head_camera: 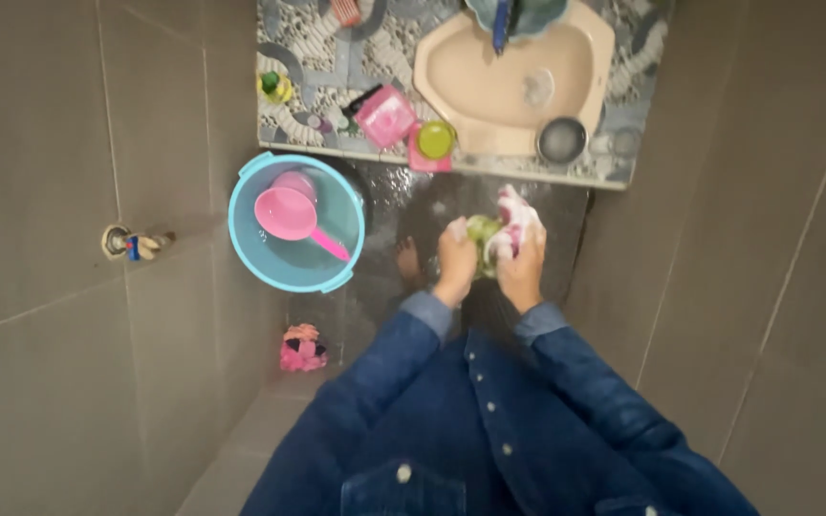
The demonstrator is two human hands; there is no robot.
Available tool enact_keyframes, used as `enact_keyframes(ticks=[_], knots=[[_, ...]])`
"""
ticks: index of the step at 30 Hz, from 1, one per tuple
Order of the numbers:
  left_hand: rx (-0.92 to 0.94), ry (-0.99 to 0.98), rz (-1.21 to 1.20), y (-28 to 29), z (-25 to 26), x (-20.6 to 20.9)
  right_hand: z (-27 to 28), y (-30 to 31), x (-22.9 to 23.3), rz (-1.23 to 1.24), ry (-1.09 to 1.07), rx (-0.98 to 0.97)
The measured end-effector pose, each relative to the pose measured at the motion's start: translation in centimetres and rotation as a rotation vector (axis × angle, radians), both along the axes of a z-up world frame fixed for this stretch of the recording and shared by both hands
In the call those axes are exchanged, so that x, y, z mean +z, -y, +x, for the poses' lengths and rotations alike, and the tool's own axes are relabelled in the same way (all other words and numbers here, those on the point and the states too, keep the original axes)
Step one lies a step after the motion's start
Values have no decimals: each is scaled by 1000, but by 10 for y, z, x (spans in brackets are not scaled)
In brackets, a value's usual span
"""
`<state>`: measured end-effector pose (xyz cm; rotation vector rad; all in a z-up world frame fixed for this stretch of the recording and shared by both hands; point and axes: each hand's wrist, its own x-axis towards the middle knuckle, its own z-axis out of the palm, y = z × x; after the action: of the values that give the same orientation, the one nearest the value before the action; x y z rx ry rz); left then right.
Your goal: Washing several plastic containers and bowls using a sponge and soap in a bathroom area.
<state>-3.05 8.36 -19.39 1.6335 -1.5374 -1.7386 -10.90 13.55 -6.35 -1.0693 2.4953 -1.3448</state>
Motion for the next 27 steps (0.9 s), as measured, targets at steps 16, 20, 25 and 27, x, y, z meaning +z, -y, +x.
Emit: enact_keyframes(ticks=[16, 20, 25, 27], knots=[[-7, 172, -222, 96, 1, -59, -80, 51, -271, -119, 1757, -168], [-85, 261, -236, 137, 4, -132, -84, 91, -338, 0, 1683, -172], [-178, 404, -179, 179, 13, -212, -69, 138, -401, -53, 1733, -360], [-168, 316, -283, 200, 9, -230, -63, 143, -433, 49, 1668, -224]])
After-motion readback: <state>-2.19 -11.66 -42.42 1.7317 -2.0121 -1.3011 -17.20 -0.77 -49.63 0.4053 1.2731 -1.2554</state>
